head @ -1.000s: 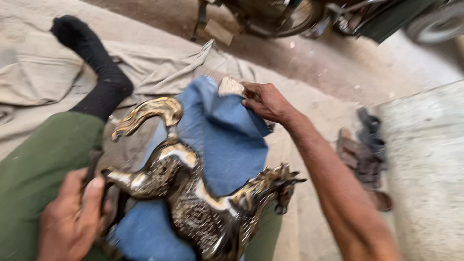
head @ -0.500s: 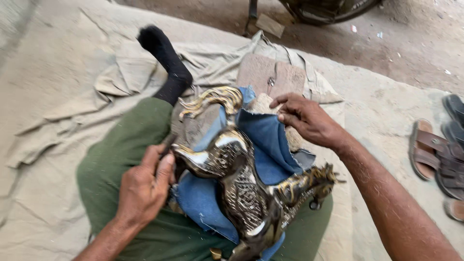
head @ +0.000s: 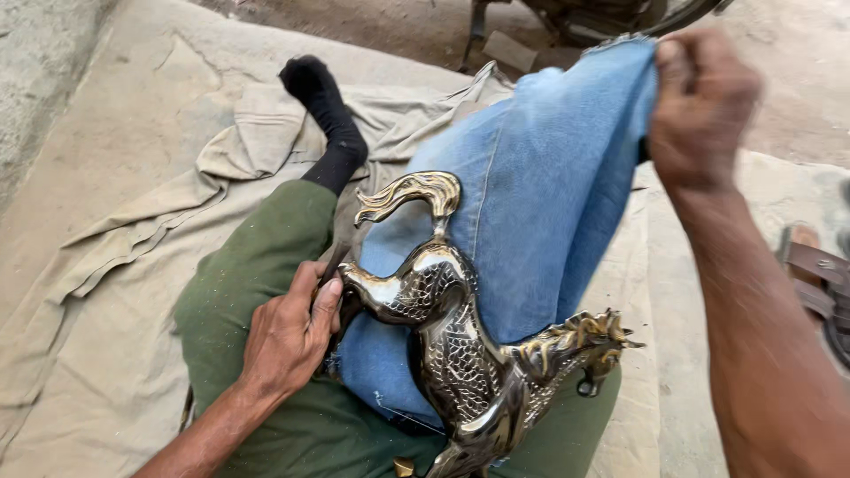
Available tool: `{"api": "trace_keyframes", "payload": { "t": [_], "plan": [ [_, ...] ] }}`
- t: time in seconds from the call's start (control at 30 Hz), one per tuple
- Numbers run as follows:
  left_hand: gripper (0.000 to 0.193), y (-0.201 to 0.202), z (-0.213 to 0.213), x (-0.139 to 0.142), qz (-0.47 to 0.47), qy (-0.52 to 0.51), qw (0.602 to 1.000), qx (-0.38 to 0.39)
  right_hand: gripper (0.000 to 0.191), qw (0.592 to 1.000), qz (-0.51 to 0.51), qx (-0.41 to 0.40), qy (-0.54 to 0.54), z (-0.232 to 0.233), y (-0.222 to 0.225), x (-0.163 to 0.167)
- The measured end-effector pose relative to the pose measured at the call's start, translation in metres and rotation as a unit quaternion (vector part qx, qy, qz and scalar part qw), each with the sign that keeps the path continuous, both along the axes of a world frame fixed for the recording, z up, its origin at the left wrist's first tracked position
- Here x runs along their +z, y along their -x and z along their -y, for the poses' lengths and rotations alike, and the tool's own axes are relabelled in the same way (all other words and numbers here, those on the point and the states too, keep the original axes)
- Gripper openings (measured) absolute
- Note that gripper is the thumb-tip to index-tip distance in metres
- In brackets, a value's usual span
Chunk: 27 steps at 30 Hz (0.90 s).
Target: The person sits on the ground with a brass horse figurine on their lap and uses a small punch and a wooden mallet to hammer decorative details into the figure's body and mane. They reposition the punch repeatedly on different spots and turn the figurine to reach new areas.
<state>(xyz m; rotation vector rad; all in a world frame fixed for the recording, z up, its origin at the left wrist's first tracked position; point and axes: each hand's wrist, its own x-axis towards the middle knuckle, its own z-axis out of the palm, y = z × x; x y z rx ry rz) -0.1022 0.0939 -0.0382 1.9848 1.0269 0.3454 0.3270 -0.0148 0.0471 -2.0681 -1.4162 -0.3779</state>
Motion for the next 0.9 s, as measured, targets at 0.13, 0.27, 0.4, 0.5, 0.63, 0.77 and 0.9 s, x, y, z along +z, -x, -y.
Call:
{"api": "trace_keyframes", "payload": {
  "t": [0.13,0.27,0.4,0.5,0.63,0.77,0.9],
  "plan": [
    [0.024,-0.001,0.001,0.007,-0.015,-0.037,0.999,-0.008,0.026,0.996,0.032,-0.029,0.081,0.023,-0.002,-0.009],
    [0.026,0.001,0.0,0.011,-0.045,-0.042,0.998,-0.021,0.039,0.99,-0.078,-0.053,0.101,0.129,0.059,-0.025],
    [0.028,-0.002,0.0,0.012,-0.047,-0.07,0.996,-0.024,0.032,0.948,-0.29,-0.122,-0.051,0.214,0.139,-0.042],
    [0.032,-0.006,0.004,0.011,-0.067,-0.05,0.996,-0.009,0.03,0.852,-0.445,-0.168,-0.217,0.245,0.205,-0.063],
    [0.035,-0.006,0.015,0.007,-0.082,0.013,0.996,0.016,0.035,0.82,-0.511,-0.183,-0.178,0.259,0.284,-0.096],
    [0.035,0.006,0.017,0.001,-0.011,0.06,0.998,0.005,0.071,0.786,-0.579,-0.166,-0.136,0.247,0.336,-0.109],
    [0.036,0.0,-0.001,-0.008,0.05,0.158,0.986,0.025,0.043,0.888,-0.42,-0.128,-0.135,0.208,0.34,-0.103]
  ]
}}
